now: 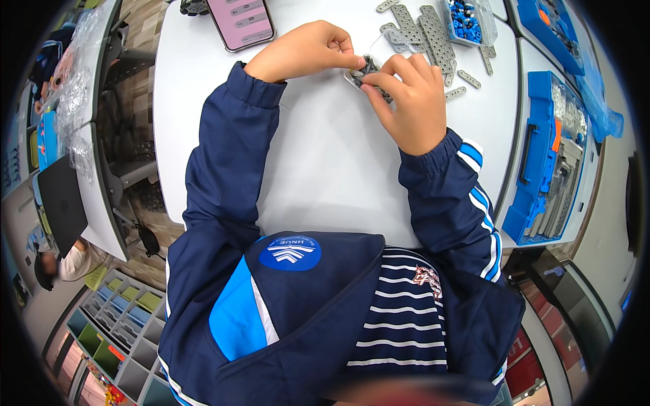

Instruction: The person sorts small plastic components from a clear container onto a white table, then uses a smartphone to view a list of items. They continue to sort and handle small parts from multiple containers, organizing them on the table.

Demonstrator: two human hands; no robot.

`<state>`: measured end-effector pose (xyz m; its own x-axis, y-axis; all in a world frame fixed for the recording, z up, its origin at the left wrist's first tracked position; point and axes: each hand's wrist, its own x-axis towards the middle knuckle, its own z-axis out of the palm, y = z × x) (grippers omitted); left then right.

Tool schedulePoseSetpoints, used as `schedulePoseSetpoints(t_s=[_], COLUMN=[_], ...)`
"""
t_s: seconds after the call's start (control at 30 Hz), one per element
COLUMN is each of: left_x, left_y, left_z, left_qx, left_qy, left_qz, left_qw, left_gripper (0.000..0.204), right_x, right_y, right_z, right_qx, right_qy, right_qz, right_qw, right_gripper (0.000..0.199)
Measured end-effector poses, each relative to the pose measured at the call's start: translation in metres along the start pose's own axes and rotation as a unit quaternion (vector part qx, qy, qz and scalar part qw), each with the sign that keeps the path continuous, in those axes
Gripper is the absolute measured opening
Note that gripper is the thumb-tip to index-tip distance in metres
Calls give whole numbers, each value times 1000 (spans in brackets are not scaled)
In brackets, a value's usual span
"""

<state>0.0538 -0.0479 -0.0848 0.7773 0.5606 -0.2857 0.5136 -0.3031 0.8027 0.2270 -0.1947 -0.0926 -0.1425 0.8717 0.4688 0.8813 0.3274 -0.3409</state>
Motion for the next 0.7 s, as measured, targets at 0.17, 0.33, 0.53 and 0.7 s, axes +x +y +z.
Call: schedulePoseSetpoints(t_s=[0.17, 0.33, 0.53, 0.7], left_x=[2, 2, 4, 4], left_y=[-4, -5, -7, -7], left_z=[-1, -1, 1, 1], left_qx=[18, 18, 21, 19], left_qy=[-13, -23, -23, -25], left_qz=[-8, -11, -11, -18], left_qw=[1000, 1000, 999, 999], left_gripper=[32, 32, 32, 33], right_x=[6, 6, 8, 6], right_y=[2, 5, 17, 18], right_z=[1, 2, -2, -12], right_qx=[-24, -22, 82, 108], right_qy=[-57, -76, -39, -105], right_qz=[18, 10, 18, 12], right_qw=[998, 997, 996, 989], right_gripper=[14, 16, 16, 15])
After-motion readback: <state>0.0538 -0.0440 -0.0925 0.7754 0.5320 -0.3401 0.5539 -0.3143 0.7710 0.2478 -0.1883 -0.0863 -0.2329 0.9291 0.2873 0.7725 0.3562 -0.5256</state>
